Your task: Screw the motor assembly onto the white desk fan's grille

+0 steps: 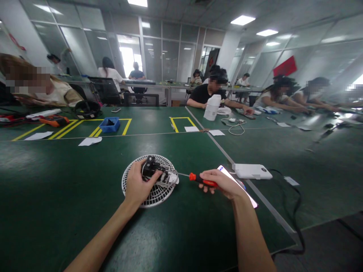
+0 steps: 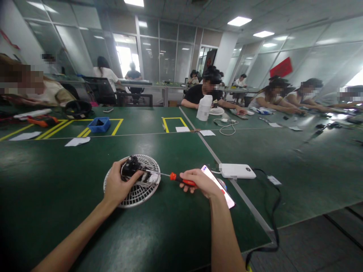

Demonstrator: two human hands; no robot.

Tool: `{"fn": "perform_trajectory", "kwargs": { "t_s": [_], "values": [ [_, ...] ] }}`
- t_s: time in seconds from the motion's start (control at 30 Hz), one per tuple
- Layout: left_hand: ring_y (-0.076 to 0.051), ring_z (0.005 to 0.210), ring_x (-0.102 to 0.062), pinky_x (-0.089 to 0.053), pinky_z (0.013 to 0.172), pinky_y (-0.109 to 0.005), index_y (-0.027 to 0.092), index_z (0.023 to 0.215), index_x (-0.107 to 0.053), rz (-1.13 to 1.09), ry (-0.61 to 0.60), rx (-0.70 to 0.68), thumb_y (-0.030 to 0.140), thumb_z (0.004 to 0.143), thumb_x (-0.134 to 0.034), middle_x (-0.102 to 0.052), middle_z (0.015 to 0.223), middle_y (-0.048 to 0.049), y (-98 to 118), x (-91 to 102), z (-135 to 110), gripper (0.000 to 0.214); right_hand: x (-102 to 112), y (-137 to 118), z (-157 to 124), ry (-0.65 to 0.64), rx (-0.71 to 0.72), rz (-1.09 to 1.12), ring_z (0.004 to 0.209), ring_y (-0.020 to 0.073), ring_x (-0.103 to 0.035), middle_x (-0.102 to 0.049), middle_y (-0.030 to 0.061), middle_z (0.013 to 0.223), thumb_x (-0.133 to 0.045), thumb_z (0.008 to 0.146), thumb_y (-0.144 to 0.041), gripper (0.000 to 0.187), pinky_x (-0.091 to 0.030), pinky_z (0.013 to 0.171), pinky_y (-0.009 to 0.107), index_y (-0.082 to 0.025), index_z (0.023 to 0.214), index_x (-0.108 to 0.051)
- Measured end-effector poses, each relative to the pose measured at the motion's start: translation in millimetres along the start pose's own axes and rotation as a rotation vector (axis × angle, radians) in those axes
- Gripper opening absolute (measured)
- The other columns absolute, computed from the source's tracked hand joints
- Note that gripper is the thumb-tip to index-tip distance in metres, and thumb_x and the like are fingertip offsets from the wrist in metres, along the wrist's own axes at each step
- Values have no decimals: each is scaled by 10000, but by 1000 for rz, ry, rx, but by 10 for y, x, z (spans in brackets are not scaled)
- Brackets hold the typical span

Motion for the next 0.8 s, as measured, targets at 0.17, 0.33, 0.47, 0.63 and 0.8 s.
{"fn": "perform_trajectory", "kwargs": {
  "t_s": [0.17, 0.33, 0.47, 0.63, 0.8],
  "values": [
    [-280, 1055, -656, -533, 968, -463, 202, 1231, -597, 3, 4, -11, 583, 809, -748, -660, 1118, -91, -4, 2, -11, 588, -16, -26, -49, 21, 28, 7, 441, 45, -405, -644, -10, 700, -775, 790, -577, 438, -203, 376, 175, -181, 952, -678],
    [-284, 1060, -658, -532, 973, -460, 207, 1237, -596, 15, 3, -9, 593, 807, -748, -663, 1127, -92, -3, 7, -2, 598, 27, -78, -134, -4, 179, 152, 451, 21, -438, -618, -66, 848, -910, 580, -272, 502, -224, 376, 153, -245, 939, -559],
    [-276, 1062, -655, -531, 972, -444, 215, 1235, -608, 6, 3, -15, 585, 811, -750, -664, 1131, -85, 11, 10, 3, 580, 94, -75, -88, 111, 177, 218, 423, 58, -476, -596, -75, 680, -901, 571, -314, 515, -278, 360, 161, -239, 928, -539],
    [-266, 1048, -666, -535, 970, -435, 202, 1221, -618, -19, 19, 0, 576, 800, -764, -680, 1125, -84, 20, 19, -12, 582, 86, -28, 81, 361, 123, 264, 422, 104, -520, -626, -25, 600, -834, 643, -457, 479, -362, 372, 192, -232, 960, -554],
    [-271, 1041, -677, -539, 968, -440, 191, 1193, -632, -10, 83, 45, 576, 779, -770, -697, 1129, -93, -2, 58, -14, 582, -74, -12, 176, 562, 232, 431, 719, 184, -655, -662, 1, 855, -806, 620, -403, 474, -513, 514, 256, -270, 998, -554]
  ]
}}
Point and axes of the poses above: each hand's wrist, its own z-axis towards the middle knuckle, its own x-axis out of the back of the hand, y = z × x, the point moved 4 cm from there along z, towards the middle knuckle
